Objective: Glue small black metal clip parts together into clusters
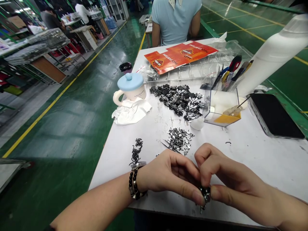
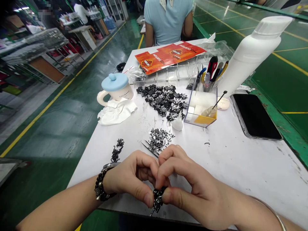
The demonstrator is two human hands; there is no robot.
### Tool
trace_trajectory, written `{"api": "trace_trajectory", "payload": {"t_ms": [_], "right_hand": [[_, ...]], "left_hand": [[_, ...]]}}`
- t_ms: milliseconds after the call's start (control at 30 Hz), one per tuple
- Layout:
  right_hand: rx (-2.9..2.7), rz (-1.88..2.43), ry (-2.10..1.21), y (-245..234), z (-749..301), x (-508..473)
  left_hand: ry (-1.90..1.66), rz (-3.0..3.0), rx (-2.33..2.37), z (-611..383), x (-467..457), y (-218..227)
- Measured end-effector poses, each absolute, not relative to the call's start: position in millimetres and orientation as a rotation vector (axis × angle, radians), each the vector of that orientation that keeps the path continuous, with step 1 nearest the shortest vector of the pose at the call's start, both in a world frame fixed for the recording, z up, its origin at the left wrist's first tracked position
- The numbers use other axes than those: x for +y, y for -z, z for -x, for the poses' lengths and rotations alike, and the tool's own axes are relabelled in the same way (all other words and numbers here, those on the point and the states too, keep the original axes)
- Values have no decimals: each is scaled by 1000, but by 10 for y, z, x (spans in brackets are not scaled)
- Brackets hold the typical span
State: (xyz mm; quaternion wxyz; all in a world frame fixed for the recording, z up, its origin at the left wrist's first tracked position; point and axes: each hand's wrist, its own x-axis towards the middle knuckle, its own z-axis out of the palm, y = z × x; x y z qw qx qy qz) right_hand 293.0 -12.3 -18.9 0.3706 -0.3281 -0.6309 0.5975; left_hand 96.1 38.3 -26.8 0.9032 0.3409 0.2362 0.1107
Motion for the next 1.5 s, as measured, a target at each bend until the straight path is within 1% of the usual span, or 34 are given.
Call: {"api": "trace_trajectory", "payload": {"t_ms": [200, 533, 867, 1133, 1300, 1433, 1500], "right_hand": [[-1662, 791, -1616, 179, -2944, -127], [-1760, 765, -1497, 197, -2962, -101], [-1810, 687, -1541, 215, -2986, -50], [-1931, 678, -1434, 208, -2996, -55], [-1894, 687, -1483, 203, -2985, -71], [-1763, 710, -1593, 204, -2976, -71], [-1715, 734, -1595, 215, -2973, -63]], "left_hand": [[-211, -709, 495, -964, 386, 287], [-213, -707, 484, -954, 396, 276], [-148, -650, 524, -965, 383, 249], [-149, -627, 480, -1001, 371, 253], [-154, -614, 473, -1009, 358, 272], [-193, -576, 486, -1003, 346, 287], [-203, -567, 479, -998, 342, 300]]}}
